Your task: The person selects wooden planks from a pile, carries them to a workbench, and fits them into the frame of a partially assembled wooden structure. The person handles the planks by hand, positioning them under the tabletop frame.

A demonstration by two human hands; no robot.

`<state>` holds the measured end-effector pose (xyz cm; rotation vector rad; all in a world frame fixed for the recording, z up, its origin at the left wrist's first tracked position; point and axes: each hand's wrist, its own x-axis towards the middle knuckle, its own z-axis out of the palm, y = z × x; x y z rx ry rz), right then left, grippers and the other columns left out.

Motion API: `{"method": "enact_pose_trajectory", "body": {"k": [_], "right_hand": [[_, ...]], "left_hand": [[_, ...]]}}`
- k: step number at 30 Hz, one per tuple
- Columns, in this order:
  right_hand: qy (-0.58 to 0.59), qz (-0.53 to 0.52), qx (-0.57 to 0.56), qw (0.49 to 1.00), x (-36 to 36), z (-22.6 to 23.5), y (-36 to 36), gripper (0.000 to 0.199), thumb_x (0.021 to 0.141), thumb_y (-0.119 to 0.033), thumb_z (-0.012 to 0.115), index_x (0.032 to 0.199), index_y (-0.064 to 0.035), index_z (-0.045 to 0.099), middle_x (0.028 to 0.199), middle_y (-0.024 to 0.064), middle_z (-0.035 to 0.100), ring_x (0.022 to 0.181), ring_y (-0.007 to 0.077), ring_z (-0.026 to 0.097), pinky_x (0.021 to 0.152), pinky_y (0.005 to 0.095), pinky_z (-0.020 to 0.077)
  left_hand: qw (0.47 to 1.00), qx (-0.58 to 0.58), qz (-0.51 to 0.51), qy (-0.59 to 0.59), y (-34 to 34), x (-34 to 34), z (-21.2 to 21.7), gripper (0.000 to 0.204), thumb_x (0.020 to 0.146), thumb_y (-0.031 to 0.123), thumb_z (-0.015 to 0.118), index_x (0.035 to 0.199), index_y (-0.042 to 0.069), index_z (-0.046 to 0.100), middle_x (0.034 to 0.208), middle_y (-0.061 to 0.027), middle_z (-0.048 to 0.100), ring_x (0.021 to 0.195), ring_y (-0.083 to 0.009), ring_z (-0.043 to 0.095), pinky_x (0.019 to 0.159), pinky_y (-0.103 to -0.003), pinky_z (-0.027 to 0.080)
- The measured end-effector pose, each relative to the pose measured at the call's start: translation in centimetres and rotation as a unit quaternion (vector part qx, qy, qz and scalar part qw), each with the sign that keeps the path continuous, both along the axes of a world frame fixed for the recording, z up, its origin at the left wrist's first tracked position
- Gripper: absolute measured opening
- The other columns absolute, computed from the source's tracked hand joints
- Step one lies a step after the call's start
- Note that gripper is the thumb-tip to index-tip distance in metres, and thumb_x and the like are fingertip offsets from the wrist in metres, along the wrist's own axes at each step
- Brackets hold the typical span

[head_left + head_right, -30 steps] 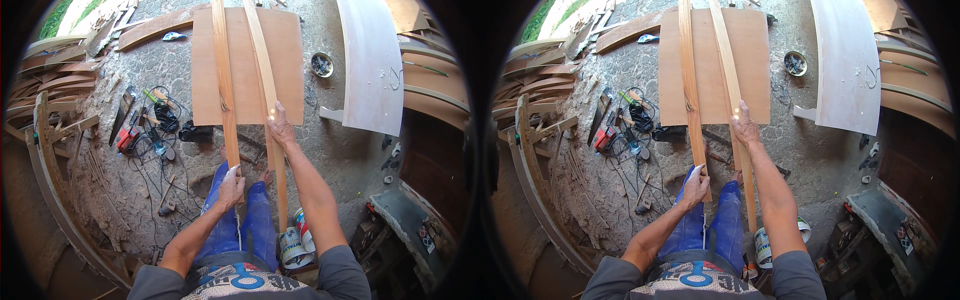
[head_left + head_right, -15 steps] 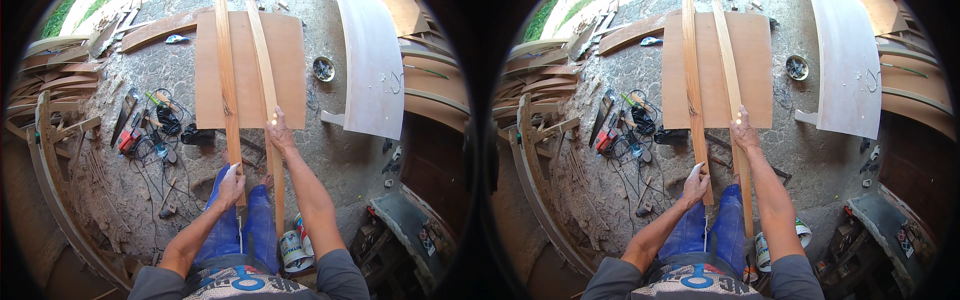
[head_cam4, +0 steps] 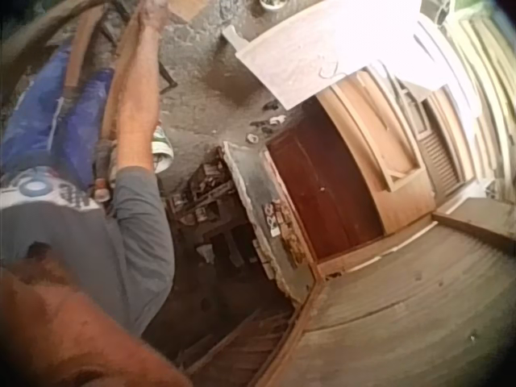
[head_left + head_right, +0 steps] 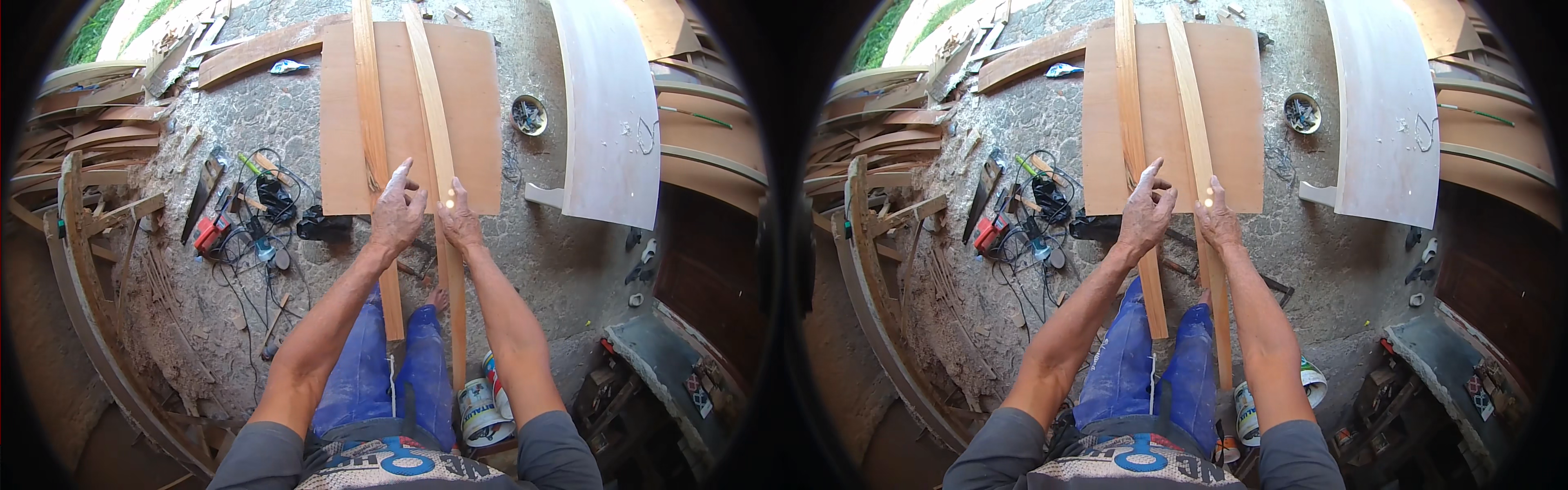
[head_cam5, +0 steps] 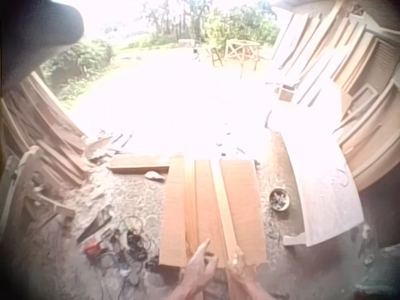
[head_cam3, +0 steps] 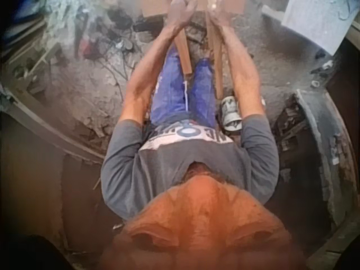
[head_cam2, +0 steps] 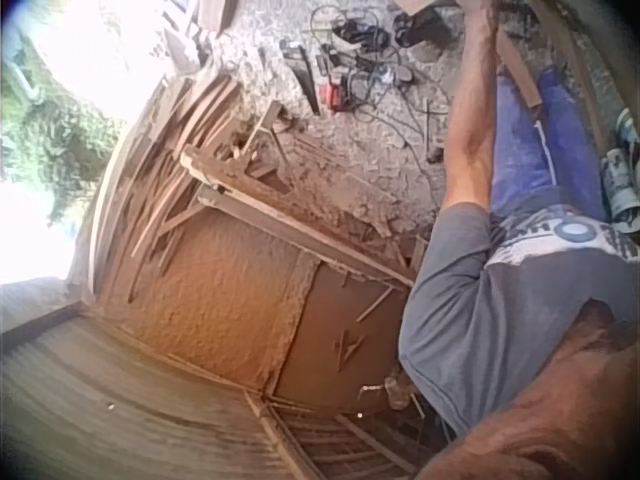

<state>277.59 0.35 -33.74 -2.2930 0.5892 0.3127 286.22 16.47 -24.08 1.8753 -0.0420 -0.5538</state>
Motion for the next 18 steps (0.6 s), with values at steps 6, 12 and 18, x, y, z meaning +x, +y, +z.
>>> {"method": "enact_pose_trajectory", "body": {"k": [6, 12, 18], "right_hand": [[-0.034, 0.014, -0.009, 0.999, 0.1, -0.3, 0.3, 0.069, 0.094, -0.033, 0.056, 0.15, -0.0242, 0.017, 0.129, 0.0296, 0.055, 0.113, 0.0501, 0.057, 0.094, 0.0548, 0.047], [-0.027, 0.01, -0.008, 1.0, 0.0, 0.7, 0.1, 0.069, 0.095, -0.032, 0.056, 0.151, -0.0228, 0.017, 0.125, 0.0283, 0.058, 0.113, 0.0488, 0.058, 0.094, 0.0539, 0.0472], [-0.066, -0.02, -0.009, 0.998, 0.2, 2.5, 1.0, 0.068, 0.092, -0.03, 0.055, 0.151, -0.0204, 0.022, 0.121, 0.0273, 0.06, 0.109, 0.047, 0.06, 0.092, 0.0507, 0.0493]], "left_hand": [[0.994, 0.075, -0.082, 0.0, 0.4, -0.4, -0.4, 0.064, 0.091, 0.019, 0.06, 0.148, 0.006, 0.036, 0.104, -0.0164, 0.062, 0.085, -0.0237, 0.064, 0.077, -0.036, 0.052], [0.965, 0.198, 0.169, 0.001, 6.0, -6.2, -9.4, 0.047, 0.089, 0.022, 0.061, 0.127, -0.006, 0.053, 0.115, -0.0232, 0.06, 0.105, -0.0342, 0.06, 0.093, -0.041, 0.048], [0.953, -0.003, 0.217, 0.212, 6.4, -5.9, -13.9, 0.036, 0.092, 0.028, 0.061, 0.107, -0.005, 0.062, 0.092, -0.0161, 0.068, 0.085, -0.0246, 0.064, 0.078, -0.036, 0.05]]}}
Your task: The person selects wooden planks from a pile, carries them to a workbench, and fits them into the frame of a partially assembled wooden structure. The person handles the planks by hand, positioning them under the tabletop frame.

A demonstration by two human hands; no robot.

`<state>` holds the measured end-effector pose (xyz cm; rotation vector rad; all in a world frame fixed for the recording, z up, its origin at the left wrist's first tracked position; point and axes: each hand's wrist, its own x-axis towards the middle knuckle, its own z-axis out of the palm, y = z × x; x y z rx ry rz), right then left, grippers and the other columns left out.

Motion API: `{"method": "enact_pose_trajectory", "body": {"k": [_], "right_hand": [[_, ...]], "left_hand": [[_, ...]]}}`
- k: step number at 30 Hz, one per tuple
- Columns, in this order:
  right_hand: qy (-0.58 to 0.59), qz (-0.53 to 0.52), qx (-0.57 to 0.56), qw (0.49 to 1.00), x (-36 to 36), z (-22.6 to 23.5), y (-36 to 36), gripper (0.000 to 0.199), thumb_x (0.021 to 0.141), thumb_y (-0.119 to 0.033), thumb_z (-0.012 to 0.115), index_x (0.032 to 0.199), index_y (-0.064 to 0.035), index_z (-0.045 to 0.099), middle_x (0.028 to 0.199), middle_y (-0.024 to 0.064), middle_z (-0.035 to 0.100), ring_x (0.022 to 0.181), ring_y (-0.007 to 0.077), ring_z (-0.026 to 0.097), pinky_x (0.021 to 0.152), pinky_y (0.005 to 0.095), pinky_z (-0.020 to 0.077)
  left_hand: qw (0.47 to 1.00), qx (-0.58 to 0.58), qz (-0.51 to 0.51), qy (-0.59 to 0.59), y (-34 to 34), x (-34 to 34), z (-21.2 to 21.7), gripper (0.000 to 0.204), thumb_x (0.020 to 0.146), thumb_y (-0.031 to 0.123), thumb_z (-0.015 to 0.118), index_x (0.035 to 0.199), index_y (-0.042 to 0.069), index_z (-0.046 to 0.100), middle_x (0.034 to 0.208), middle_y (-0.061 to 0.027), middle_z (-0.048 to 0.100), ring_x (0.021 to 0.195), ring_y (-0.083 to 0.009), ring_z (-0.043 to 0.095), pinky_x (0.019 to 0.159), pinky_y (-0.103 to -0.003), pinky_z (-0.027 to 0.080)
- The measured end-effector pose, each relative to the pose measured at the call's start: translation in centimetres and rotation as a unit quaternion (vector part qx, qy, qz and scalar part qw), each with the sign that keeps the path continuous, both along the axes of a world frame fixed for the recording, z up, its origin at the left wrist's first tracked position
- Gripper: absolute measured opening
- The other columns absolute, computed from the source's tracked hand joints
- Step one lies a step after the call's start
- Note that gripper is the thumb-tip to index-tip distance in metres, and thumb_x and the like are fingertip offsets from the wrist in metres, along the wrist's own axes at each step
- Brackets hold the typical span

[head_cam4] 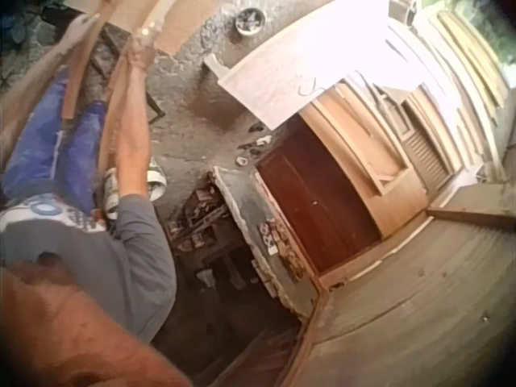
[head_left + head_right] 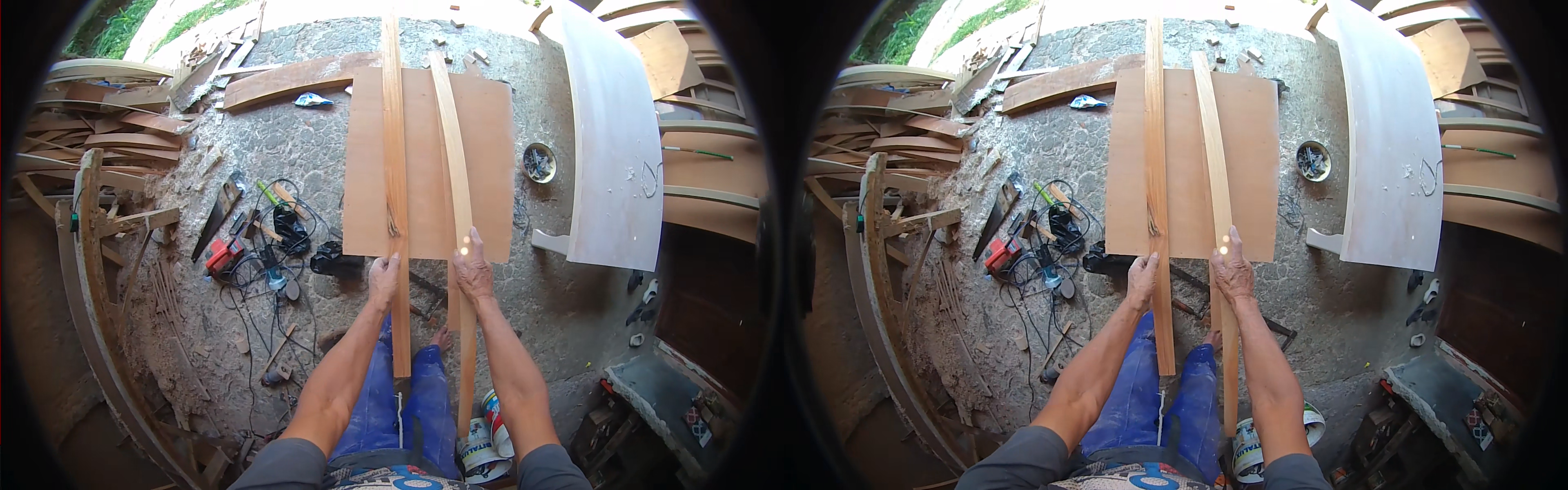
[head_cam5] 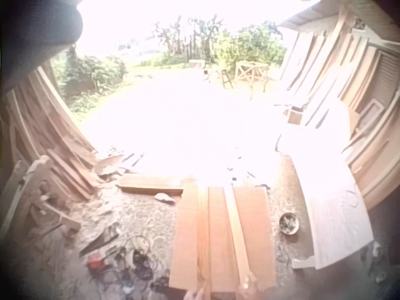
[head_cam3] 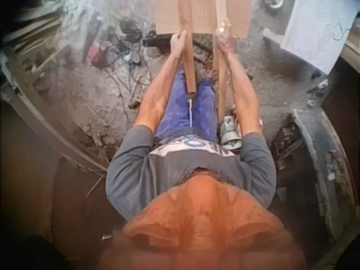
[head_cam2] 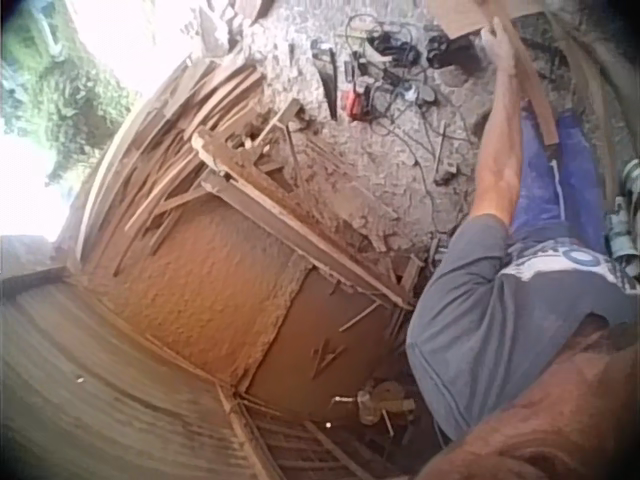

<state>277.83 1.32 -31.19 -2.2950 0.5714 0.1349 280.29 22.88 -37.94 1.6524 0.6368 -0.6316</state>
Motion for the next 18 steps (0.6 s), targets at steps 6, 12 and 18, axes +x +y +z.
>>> {"method": "enact_pose_trajectory", "body": {"k": [6, 12, 18], "right_hand": [[0.025, -0.028, 0.035, 0.999, 5.2, 3.2, 1.1, 0.066, 0.091, -0.038, 0.051, 0.149, -0.0165, 0.03, 0.115, 0.0287, 0.063, 0.101, 0.0457, 0.063, 0.088, 0.0512, 0.0508], [-0.002, -0.005, -0.018, 1.0, 12.5, 3.6, 2.7, 0.069, 0.089, -0.043, 0.051, 0.15, -0.0183, 0.029, 0.097, 0.0271, 0.068, 0.089, 0.0464, 0.066, 0.08, 0.0523, 0.0526], [0.041, 0.014, 0.003, 0.999, 14.5, 2.7, 4.8, 0.07, 0.09, -0.047, 0.049, 0.151, -0.0197, 0.028, 0.106, 0.0282, 0.066, 0.094, 0.0477, 0.064, 0.084, 0.0526, 0.0514]], "left_hand": [[0.997, 0.012, -0.075, -0.006, -0.9, -4.0, -1.7, 0.029, 0.092, 0.025, 0.06, 0.102, -0.001, 0.064, 0.088, -0.0108, 0.068, 0.082, -0.0176, 0.062, 0.074, -0.033, 0.049], [0.993, -0.046, -0.097, 0.053, -2.3, -8.6, 1.3, 0.023, 0.097, 0.019, 0.057, 0.105, -0.002, 0.06, 0.089, -0.0056, 0.064, 0.08, -0.0119, 0.059, 0.073, -0.028, 0.049], [0.991, -0.022, -0.11, 0.071, -1.6, -9.8, 1.6, 0.024, 0.096, 0.021, 0.058, 0.103, -0.002, 0.06, 0.089, -0.0069, 0.065, 0.079, -0.012, 0.058, 0.072, -0.028, 0.048]]}}
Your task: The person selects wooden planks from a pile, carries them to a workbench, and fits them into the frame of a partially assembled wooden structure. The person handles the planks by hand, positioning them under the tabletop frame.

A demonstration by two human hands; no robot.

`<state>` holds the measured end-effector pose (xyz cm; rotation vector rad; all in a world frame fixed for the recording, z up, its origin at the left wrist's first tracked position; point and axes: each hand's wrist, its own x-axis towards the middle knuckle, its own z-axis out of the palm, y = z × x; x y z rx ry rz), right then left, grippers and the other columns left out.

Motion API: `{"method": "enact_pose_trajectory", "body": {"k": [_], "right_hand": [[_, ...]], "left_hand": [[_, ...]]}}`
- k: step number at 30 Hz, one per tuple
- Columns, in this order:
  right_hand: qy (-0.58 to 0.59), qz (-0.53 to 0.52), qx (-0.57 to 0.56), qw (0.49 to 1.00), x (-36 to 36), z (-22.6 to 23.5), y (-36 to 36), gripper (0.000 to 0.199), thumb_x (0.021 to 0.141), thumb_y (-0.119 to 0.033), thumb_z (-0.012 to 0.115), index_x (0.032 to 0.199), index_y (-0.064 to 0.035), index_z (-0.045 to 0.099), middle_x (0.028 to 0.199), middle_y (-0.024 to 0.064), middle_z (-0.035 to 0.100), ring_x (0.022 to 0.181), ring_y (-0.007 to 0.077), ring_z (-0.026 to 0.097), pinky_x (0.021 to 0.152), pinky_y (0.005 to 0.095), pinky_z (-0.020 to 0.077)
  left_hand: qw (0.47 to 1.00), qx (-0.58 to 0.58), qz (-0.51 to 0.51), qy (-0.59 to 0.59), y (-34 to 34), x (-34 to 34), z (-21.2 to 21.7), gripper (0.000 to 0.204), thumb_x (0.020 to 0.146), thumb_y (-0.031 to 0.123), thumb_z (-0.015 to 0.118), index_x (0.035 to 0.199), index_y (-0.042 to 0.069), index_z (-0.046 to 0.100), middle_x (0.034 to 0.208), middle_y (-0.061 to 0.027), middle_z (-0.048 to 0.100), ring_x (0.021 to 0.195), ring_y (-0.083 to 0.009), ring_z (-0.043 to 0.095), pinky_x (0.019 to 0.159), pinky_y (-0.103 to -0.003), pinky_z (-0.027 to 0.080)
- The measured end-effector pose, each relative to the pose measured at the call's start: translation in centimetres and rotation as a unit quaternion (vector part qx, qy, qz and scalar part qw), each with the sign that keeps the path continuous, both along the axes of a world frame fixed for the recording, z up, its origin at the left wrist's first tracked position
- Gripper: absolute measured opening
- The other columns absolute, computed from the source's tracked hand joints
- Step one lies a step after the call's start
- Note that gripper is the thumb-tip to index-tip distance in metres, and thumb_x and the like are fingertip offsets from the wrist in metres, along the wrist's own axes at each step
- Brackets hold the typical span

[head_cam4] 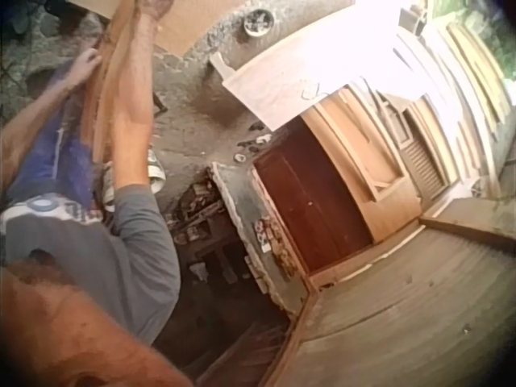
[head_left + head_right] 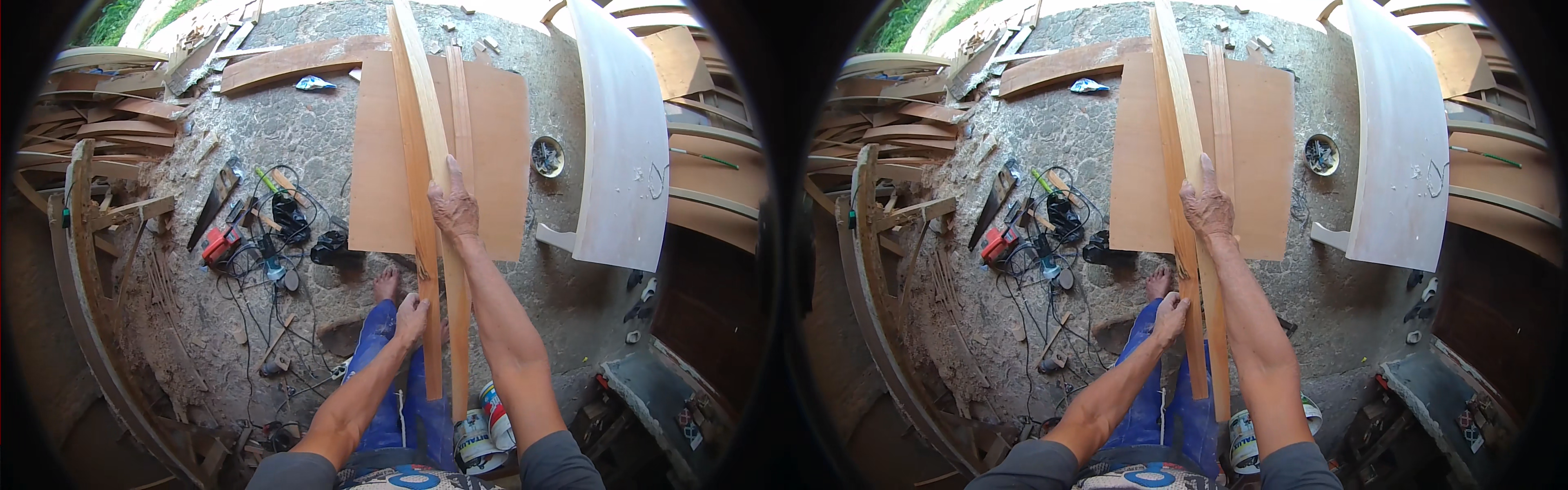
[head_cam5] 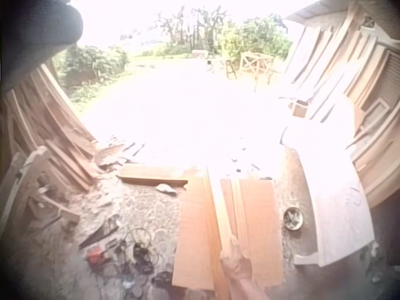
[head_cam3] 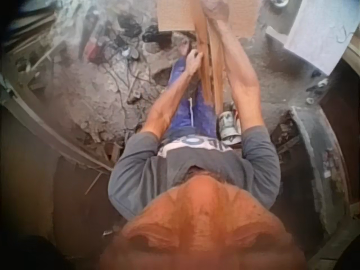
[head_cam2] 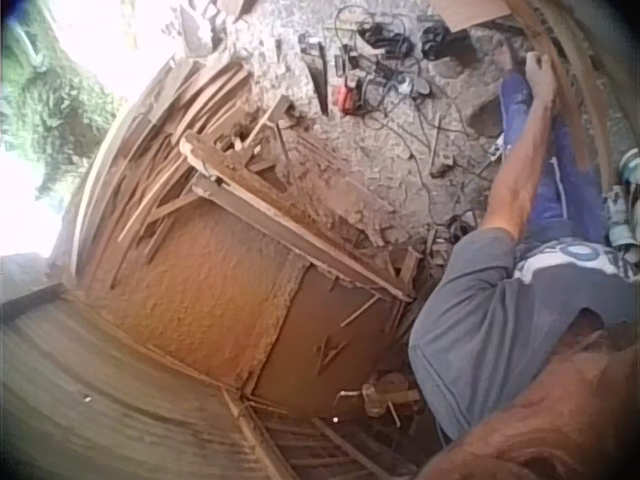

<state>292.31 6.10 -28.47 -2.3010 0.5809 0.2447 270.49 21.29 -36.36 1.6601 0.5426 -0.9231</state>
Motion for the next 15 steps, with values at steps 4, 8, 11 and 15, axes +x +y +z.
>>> {"method": "enact_pose_trajectory", "body": {"k": [4, 8, 11, 15], "right_hand": [[0.011, 0.003, -0.009, 1.0, -1.3, -1.9, 0.4, 0.07, 0.09, -0.047, 0.049, 0.152, -0.0217, 0.026, 0.107, 0.0282, 0.066, 0.095, 0.0474, 0.064, 0.084, 0.0525, 0.0515], [0.025, 0.01, 0.001, 1.0, -1.4, -3.2, 0.2, 0.072, 0.091, -0.048, 0.051, 0.152, -0.0239, 0.024, 0.112, 0.0284, 0.064, 0.1, 0.0469, 0.063, 0.088, 0.0527, 0.0495], [0.081, 0.013, 0.014, 0.997, -1.3, -3.8, 0.2, 0.072, 0.091, -0.048, 0.053, 0.152, -0.0246, 0.022, 0.118, 0.0288, 0.062, 0.105, 0.047, 0.061, 0.092, 0.0525, 0.0475], [0.071, 0.028, 0.013, 0.997, -1.5, -4.4, 0.3, 0.071, 0.092, -0.047, 0.052, 0.151, -0.0249, 0.019, 0.12, 0.0301, 0.06, 0.107, 0.0485, 0.06, 0.093, 0.0524, 0.0469]], "left_hand": [[1.0, -0.01, -0.002, -0.001, -0.1, 0.7, 0.2, 0.023, 0.095, 0.021, 0.058, 0.101, -0.001, 0.06, 0.088, -0.0064, 0.065, 0.08, -0.0115, 0.058, 0.071, -0.028, 0.047], [1.0, -0.024, -0.013, 0.012, 0.7, 0.8, -0.5, 0.032, 0.092, 0.025, 0.058, 0.111, -0.001, 0.062, 0.093, -0.0136, 0.069, 0.084, -0.0193, 0.066, 0.076, -0.033, 0.05], [0.997, -0.072, 0.006, 0.032, 1.9, 2.4, 0.0, 0.036, 0.095, 0.021, 0.058, 0.122, -0.004, 0.058, 0.1, -0.007, 0.066, 0.086, -0.0128, 0.061, 0.078, -0.027, 0.049], [0.999, -0.041, -0.019, -0.009, 3.2, 3.0, -0.2, 0.039, 0.095, 0.02, 0.057, 0.125, -0.005, 0.055, 0.103, -0.0088, 0.066, 0.087, -0.0147, 0.062, 0.079, -0.029, 0.05]]}}
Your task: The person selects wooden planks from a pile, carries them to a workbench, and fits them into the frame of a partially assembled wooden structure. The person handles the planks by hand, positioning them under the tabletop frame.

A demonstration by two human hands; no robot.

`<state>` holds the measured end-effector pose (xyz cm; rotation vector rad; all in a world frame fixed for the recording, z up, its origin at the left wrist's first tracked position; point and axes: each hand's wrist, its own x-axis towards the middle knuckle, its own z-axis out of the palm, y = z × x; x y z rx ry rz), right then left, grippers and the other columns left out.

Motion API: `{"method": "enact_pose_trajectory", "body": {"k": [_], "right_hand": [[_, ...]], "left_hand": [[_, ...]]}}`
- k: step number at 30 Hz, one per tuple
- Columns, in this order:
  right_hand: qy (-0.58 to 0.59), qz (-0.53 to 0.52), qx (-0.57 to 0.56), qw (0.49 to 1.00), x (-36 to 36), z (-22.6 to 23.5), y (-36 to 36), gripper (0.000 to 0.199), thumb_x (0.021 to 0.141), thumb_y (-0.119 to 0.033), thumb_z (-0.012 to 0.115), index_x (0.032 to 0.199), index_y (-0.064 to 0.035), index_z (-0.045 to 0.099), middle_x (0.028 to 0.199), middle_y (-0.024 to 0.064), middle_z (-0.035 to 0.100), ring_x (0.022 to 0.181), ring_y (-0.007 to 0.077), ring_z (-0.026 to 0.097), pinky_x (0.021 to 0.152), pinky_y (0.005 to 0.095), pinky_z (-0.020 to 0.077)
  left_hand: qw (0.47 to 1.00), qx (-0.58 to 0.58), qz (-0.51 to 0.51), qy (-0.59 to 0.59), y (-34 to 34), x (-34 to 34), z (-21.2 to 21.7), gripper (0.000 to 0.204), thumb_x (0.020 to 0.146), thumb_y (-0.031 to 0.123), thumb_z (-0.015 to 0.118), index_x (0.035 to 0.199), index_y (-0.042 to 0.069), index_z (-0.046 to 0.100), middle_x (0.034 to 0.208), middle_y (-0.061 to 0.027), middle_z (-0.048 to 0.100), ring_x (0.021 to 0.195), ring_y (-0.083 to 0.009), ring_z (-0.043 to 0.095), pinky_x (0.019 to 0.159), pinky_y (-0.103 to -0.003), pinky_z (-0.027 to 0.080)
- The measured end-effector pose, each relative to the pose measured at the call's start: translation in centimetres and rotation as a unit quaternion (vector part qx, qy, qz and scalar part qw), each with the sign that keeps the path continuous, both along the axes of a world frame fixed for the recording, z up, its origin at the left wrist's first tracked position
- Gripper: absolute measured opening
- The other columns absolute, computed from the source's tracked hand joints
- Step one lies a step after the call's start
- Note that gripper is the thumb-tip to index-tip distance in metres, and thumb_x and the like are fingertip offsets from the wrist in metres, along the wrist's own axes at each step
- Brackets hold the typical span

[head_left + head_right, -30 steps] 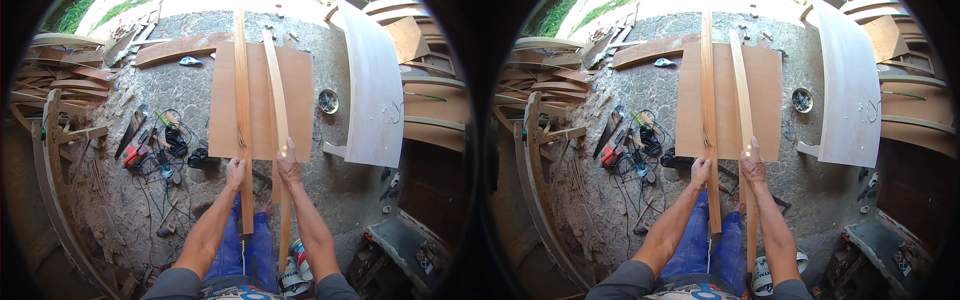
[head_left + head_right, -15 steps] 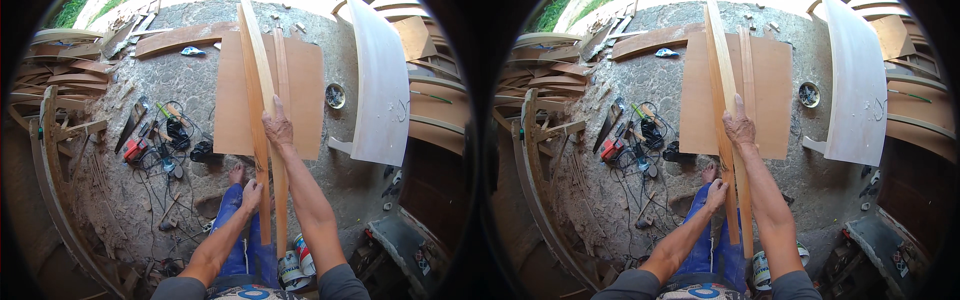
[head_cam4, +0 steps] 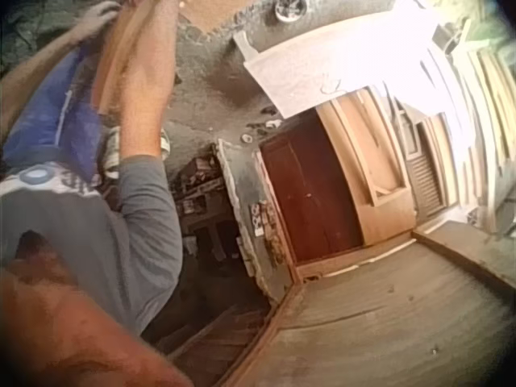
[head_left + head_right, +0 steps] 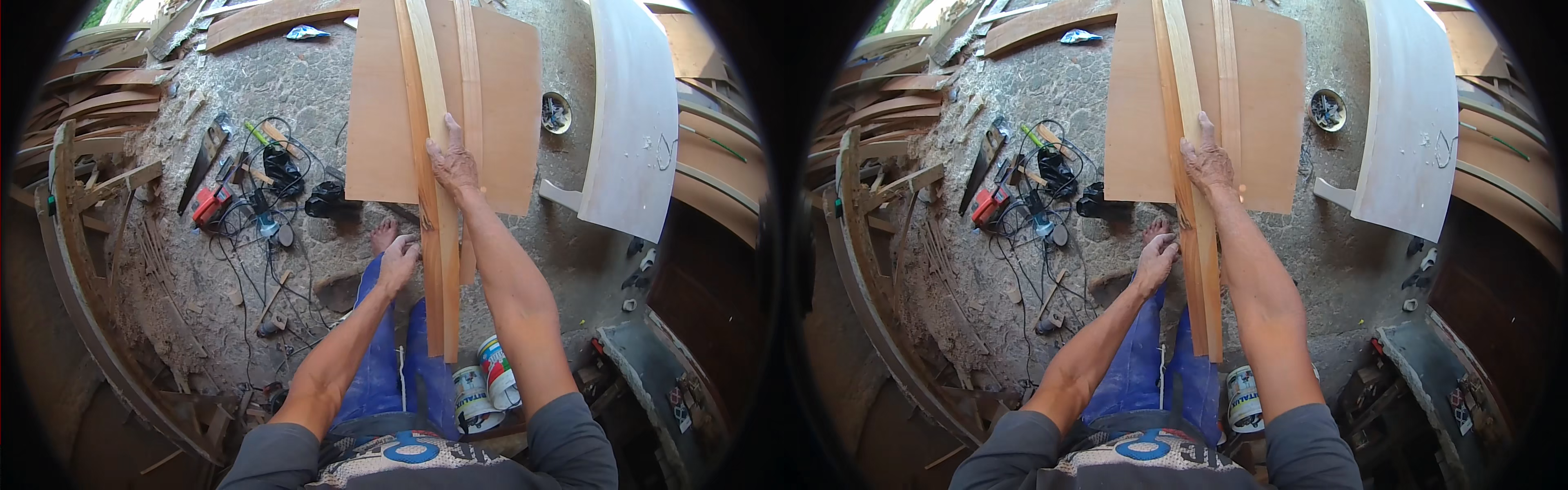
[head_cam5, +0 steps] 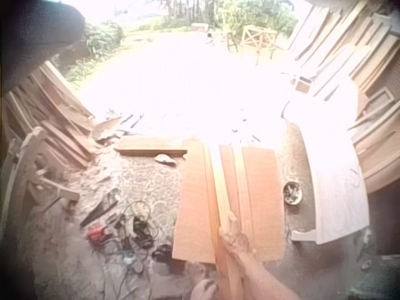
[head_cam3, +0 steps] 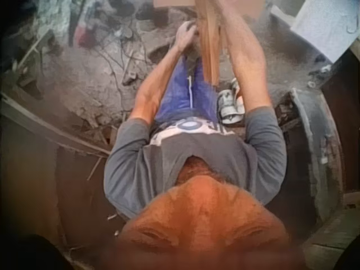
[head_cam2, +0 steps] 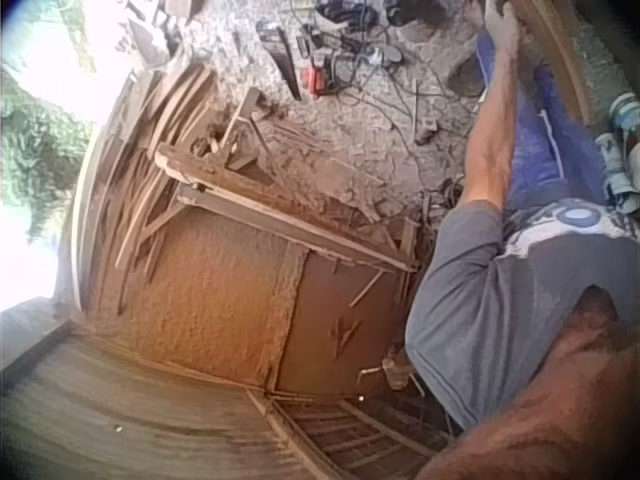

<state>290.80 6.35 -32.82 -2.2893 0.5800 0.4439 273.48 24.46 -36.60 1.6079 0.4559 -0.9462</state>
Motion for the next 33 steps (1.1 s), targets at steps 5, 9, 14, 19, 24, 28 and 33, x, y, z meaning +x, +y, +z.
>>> {"method": "enact_pose_trajectory", "body": {"k": [5, 9, 14, 19, 24, 28, 33], "right_hand": [[0.012, 0.001, -0.009, 1.0, -0.2, -0.6, -0.1, 0.07, 0.093, -0.045, 0.052, 0.151, -0.0252, 0.018, 0.118, 0.0302, 0.061, 0.105, 0.0496, 0.06, 0.092, 0.0531, 0.0473], [0.006, -0.005, -0.005, 1.0, -0.3, 0.3, -0.5, 0.071, 0.092, -0.046, 0.053, 0.151, -0.0248, 0.02, 0.116, 0.0295, 0.062, 0.104, 0.0496, 0.061, 0.092, 0.0526, 0.0481], [-0.063, -0.03, 0.005, 0.998, -2.1, 3.4, -1.4, 0.068, 0.091, -0.044, 0.055, 0.149, -0.0223, 0.027, 0.114, 0.0282, 0.064, 0.106, 0.0465, 0.062, 0.091, 0.0512, 0.0493], [-0.095, -0.052, 0.004, 0.994, -15.2, 6.5, -2.2, 0.066, 0.089, -0.032, 0.06, 0.147, -0.0163, 0.032, 0.121, 0.0276, 0.061, 0.108, 0.0438, 0.062, 0.089, 0.0477, 0.0526], [-0.098, -0.033, -0.024, 0.994, -32.7, 10.3, -0.9, 0.067, 0.083, -0.021, 0.067, 0.143, -0.0134, 0.039, 0.112, 0.0223, 0.066, 0.09, 0.0406, 0.068, 0.071, 0.0474, 0.058], [-0.018, -0.043, -0.01, 0.999, -42.7, 11.5, 1.0, 0.067, 0.082, -0.025, 0.069, 0.142, -0.0156, 0.042, 0.105, 0.0201, 0.069, 0.086, 0.0399, 0.069, 0.069, 0.0462, 0.0581], [-0.018, -0.043, -0.024, 0.999, -46.6, 10.8, 1.9, 0.066, 0.081, -0.027, 0.069, 0.141, -0.0165, 0.044, 0.094, 0.0179, 0.069, 0.079, 0.0397, 0.069, 0.067, 0.0459, 0.058]], "left_hand": [[0.984, 0.091, -0.04, -0.15, -0.1, 2.0, 1.7, 0.041, 0.095, 0.022, 0.056, 0.125, -0.005, 0.053, 0.104, -0.0119, 0.067, 0.089, -0.0165, 0.064, 0.079, -0.031, 0.051], [0.998, 0.04, -0.013, -0.043, -0.4, 2.9, 2.2, 0.038, 0.096, 0.025, 0.056, 0.123, -0.002, 0.056, 0.103, -0.0106, 0.066, 0.09, -0.0152, 0.063, 0.078, -0.031, 0.051], [0.993, -0.035, -0.073, 0.085, -0.5, -2.6, 0.1, 0.034, 0.098, 0.031, 0.055, 0.115, 0.001, 0.06, 0.094, -0.004, 0.064, 0.08, -0.0113, 0.058, 0.072, -0.028, 0.049], [0.997, -0.046, 0.01, 0.057, -2.8, -4.8, -0.6, 0.037, 0.098, 0.032, 0.053, 0.097, -0.003, 0.064, 0.08, -0.0035, 0.061, 0.075, -0.0108, 0.055, 0.068, -0.028, 0.046], [0.986, -0.091, 0.141, -0.001, -3.4, 0.1, -3.1, 0.032, 0.101, 0.032, 0.052, 0.108, 0.003, 0.063, 0.09, -0.0032, 0.066, 0.073, -0.0121, 0.064, 0.064, -0.027, 0.053], [0.976, -0.122, 0.177, 0.042, -4.0, 3.1, -0.4, 0.03, 0.101, 0.031, 0.051, 0.11, 0.004, 0.062, 0.091, -0.005, 0.067, 0.074, -0.0143, 0.067, 0.064, -0.029, 0.055], [0.969, -0.174, 0.176, 0.022, -4.4, 3.8, 1.5, 0.029, 0.102, 0.027, 0.048, 0.112, 0.003, 0.059, 0.093, -0.007, 0.068, 0.076, -0.0191, 0.069, 0.069, -0.036, 0.058]]}}
